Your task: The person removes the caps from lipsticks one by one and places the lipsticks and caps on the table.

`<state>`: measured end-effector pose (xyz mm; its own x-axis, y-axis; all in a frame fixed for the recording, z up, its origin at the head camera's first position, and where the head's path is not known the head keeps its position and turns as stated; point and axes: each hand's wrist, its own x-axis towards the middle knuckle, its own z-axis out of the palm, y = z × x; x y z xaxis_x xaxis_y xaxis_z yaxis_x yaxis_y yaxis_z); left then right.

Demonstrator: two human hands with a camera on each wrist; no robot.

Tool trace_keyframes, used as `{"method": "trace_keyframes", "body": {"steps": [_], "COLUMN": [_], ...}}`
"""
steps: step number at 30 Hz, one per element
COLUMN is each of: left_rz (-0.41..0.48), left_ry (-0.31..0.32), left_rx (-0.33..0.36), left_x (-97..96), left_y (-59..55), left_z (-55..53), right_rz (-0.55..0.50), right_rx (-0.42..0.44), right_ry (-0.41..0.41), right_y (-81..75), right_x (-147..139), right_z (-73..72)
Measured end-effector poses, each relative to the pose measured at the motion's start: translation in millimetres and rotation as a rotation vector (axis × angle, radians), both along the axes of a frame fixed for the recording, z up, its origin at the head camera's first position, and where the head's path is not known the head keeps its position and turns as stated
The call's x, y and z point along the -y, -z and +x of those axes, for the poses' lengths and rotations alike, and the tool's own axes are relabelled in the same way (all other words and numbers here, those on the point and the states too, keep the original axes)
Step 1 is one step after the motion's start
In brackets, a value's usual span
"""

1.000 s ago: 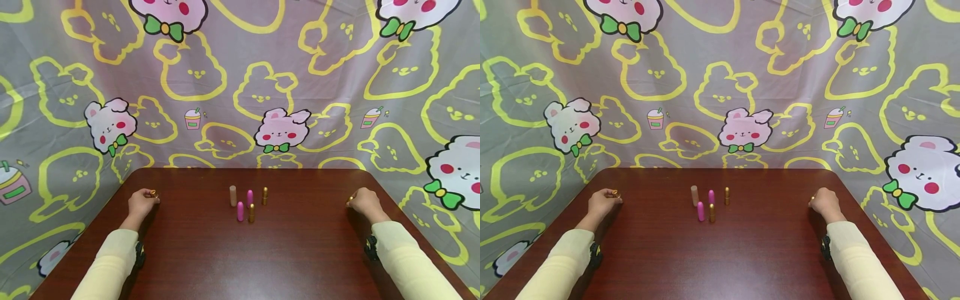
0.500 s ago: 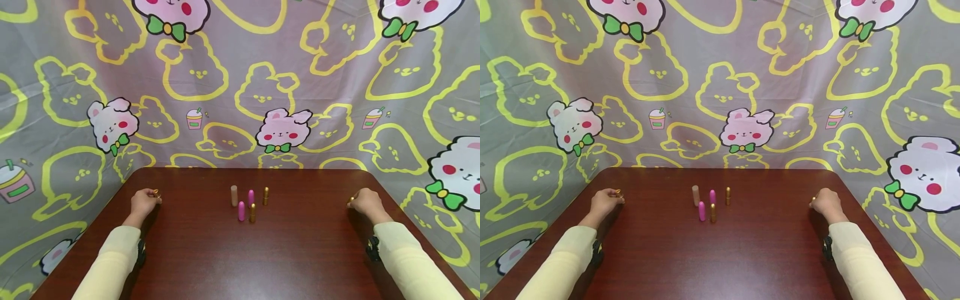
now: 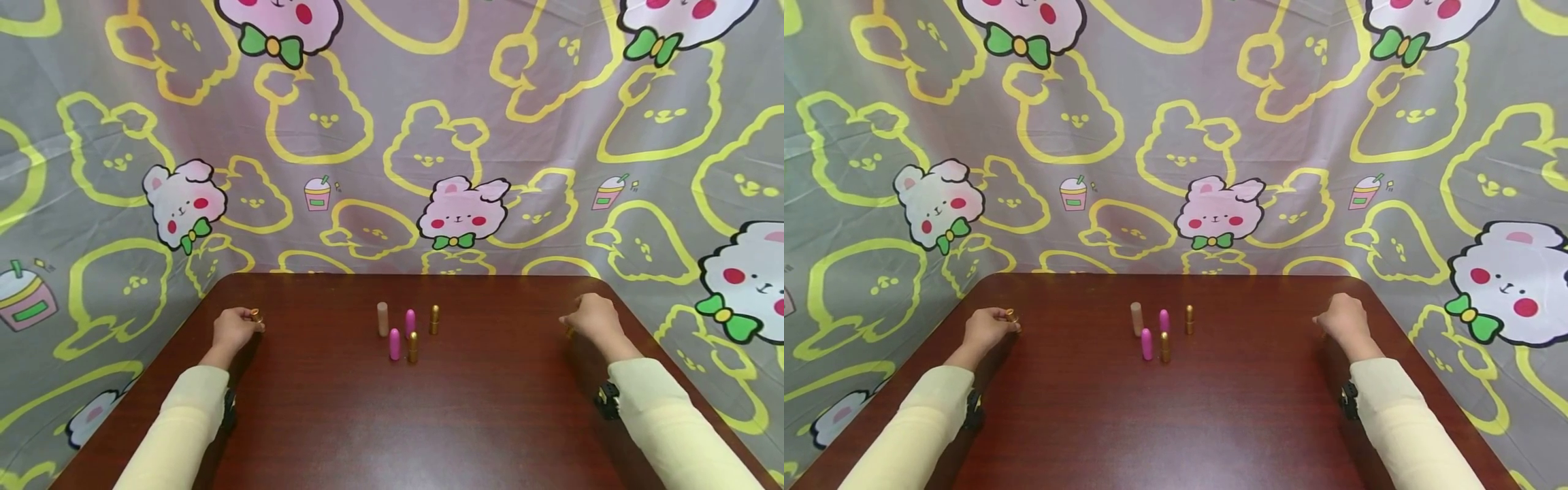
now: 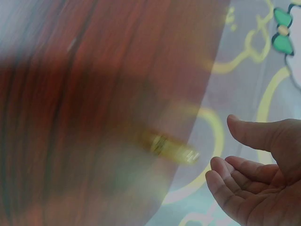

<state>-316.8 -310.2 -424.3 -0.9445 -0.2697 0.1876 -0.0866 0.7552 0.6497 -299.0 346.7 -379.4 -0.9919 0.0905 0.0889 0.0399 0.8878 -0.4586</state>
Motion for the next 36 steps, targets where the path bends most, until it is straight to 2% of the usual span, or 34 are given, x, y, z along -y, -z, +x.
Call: {"method": "trace_keyframes", "body": {"steps": [10,15,19,28,36], "left_rz": [0.004,-0.009,0.002,0.015,0.006], "left_ry": [0.001,0.005,0.0,-0.014,-0.012], "left_rx": [0.01,-0.015,-0.001,0.038,0.045], "left_x": [0.8,0.9,0.9,-0.1,-1.1], "left_y": [-0.6,0.3,0.7,-0.1,-1.1], "left_z": [0.5,0.7,-0.1,-0.3,-0.3], "right_rz": [-0.075,-0.135,-0.18,-0.253,-0.282], "right_rx": [-0.023,-0.042,-0.061,-0.096,-0.097], "right_ry": [-0.117,-0.184,-0.22,-0.304,-0.32], "right_y": [-9.4,-7.9,-3.9,8.1,15.4], "right_x": [66.0,98.5,120.4,155.7,176.8], "right_z": [-11.1,-16.8,-19.4,-20.5,-20.6]}}
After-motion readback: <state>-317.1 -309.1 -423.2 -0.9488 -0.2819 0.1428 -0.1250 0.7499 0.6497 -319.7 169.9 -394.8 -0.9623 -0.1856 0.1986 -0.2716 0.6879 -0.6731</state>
